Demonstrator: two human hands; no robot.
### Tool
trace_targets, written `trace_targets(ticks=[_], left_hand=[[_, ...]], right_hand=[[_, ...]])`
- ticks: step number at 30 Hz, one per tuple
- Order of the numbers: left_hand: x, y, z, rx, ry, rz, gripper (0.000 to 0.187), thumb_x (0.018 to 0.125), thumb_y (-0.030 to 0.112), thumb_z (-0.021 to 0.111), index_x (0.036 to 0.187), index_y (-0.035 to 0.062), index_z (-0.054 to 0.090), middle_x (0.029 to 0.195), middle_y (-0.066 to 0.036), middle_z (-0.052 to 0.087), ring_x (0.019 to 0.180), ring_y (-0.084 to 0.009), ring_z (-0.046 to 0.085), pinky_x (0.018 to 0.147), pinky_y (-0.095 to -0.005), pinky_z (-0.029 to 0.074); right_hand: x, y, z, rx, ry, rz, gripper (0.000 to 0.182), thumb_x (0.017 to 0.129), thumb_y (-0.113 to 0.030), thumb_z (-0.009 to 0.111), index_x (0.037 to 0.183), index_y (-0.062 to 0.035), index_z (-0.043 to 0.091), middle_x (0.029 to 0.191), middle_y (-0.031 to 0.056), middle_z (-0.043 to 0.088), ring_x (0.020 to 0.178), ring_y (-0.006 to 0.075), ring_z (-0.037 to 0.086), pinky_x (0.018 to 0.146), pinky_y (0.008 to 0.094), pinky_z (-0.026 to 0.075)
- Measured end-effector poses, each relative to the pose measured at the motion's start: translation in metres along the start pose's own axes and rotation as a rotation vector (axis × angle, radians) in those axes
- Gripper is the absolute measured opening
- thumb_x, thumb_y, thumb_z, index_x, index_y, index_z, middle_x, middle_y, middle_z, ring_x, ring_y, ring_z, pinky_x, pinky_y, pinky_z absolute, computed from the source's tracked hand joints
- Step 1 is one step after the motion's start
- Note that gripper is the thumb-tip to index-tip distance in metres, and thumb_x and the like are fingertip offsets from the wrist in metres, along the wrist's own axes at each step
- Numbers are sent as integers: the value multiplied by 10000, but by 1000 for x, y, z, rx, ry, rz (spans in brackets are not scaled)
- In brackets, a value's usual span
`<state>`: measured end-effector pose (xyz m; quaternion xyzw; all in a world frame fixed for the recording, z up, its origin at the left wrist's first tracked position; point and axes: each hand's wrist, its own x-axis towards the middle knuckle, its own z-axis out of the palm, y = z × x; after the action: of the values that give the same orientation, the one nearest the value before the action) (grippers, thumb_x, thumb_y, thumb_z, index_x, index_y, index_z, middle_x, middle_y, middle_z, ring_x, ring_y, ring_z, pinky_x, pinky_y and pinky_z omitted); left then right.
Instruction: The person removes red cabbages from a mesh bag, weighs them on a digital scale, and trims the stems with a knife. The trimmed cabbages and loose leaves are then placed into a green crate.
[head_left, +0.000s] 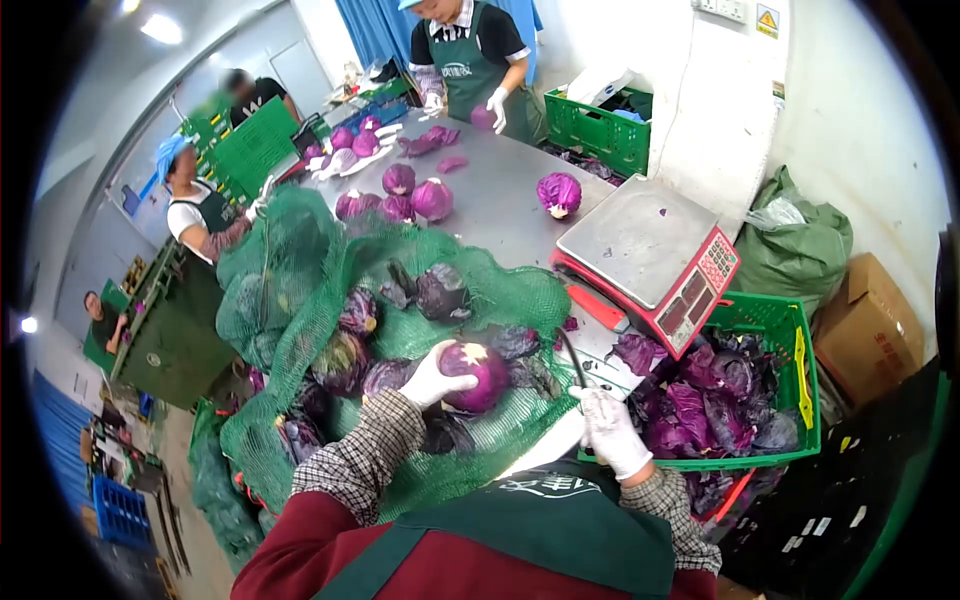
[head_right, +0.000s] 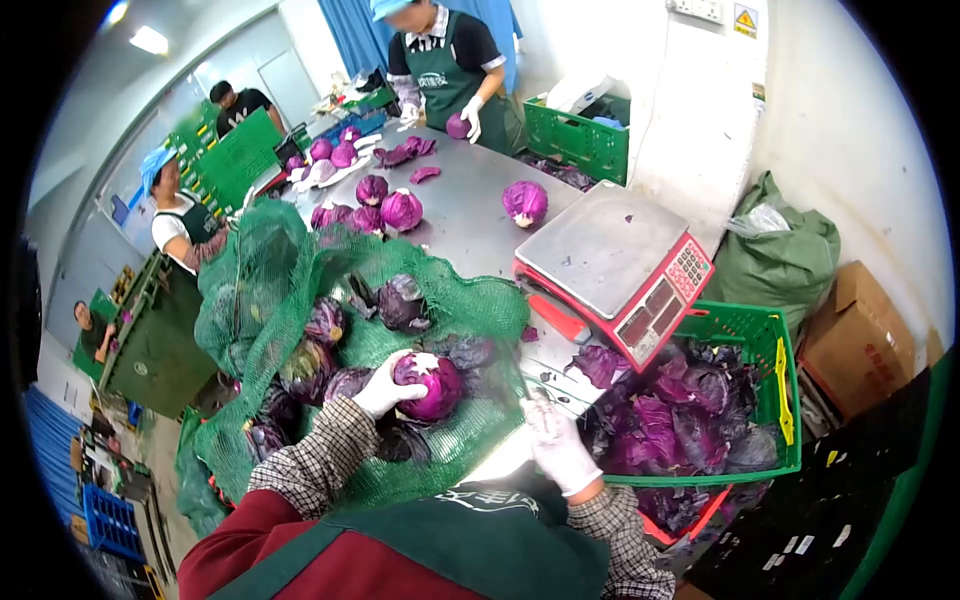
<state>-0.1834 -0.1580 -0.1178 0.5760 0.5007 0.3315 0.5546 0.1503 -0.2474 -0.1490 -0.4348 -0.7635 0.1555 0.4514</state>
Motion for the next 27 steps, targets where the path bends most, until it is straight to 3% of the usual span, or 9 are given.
trace_targets(ticks=[2,4,8,11,12,13,20,24,27], left_hand=[[-1,2,2,-267,-6,-20,712,740,108,778,1332,-13,402,1240,-101,562,1172,-216,524,1025,-365,421],[-9,20,18,-484,-61,-58,567,742,96,763,1250,27,519,1232,-88,575,1157,-214,533,1024,-388,427],[-24,31,76,-279,-81,60,913,701,93,814,1425,25,262,1325,-128,475,1180,-247,513,1035,-394,415],[-24,20,105,183,-68,230,1160,598,326,886,1449,-37,186,1411,-232,320,1328,-316,352,1105,-393,321],[-25,17,102,430,-55,250,1164,607,278,905,1453,-14,159,1385,-179,345,1284,-259,389,1087,-367,343],[-28,32,104,495,-89,232,1238,588,480,847,1444,-84,154,1454,-299,232,1388,-380,248,1151,-413,233],[-32,44,113,734,-61,296,1238,586,498,834,1446,-85,160,1478,-300,227,1395,-408,237,1153,-411,230],[-29,41,114,745,-70,314,1220,590,493,829,1447,-71,168,1470,-296,239,1387,-416,238,1144,-433,235],[-28,37,117,744,-35,361,1206,589,481,830,1440,-71,179,1456,-296,255,1362,-421,261,1130,-454,248]], right_hand=[[10,-5,17,-173,104,-286,368,952,-131,491,1276,41,479,1009,157,606,745,194,622,722,328,534],[12,-7,25,4,10,-139,378,1006,-167,393,1288,75,458,1002,199,585,704,199,594,827,342,502],[17,-16,29,208,-125,188,422,1003,-204,403,1289,103,448,1296,281,509,1194,377,516,1041,375,408],[6,1,36,66,-75,98,479,1005,-247,394,1315,117,426,1321,298,485,1232,383,487,1062,373,382],[2,2,33,38,-101,118,488,1003,-247,396,1323,121,415,1323,306,479,1232,394,484,1056,383,388],[1,-4,27,15,-131,136,497,1001,-247,397,1330,125,403,1324,313,473,1231,404,482,1051,394,394],[5,-18,9,-37,-198,36,492,1007,-193,368,1330,177,341,1317,362,441,1202,432,497,1019,397,427],[17,-37,-8,111,-275,269,531,995,-226,403,1364,146,315,1332,359,428,1224,417,486,1000,385,443],[12,-32,2,0,-262,230,542,980,-234,425,1374,123,320,1346,344,425,1238,404,480,993,376,449]])
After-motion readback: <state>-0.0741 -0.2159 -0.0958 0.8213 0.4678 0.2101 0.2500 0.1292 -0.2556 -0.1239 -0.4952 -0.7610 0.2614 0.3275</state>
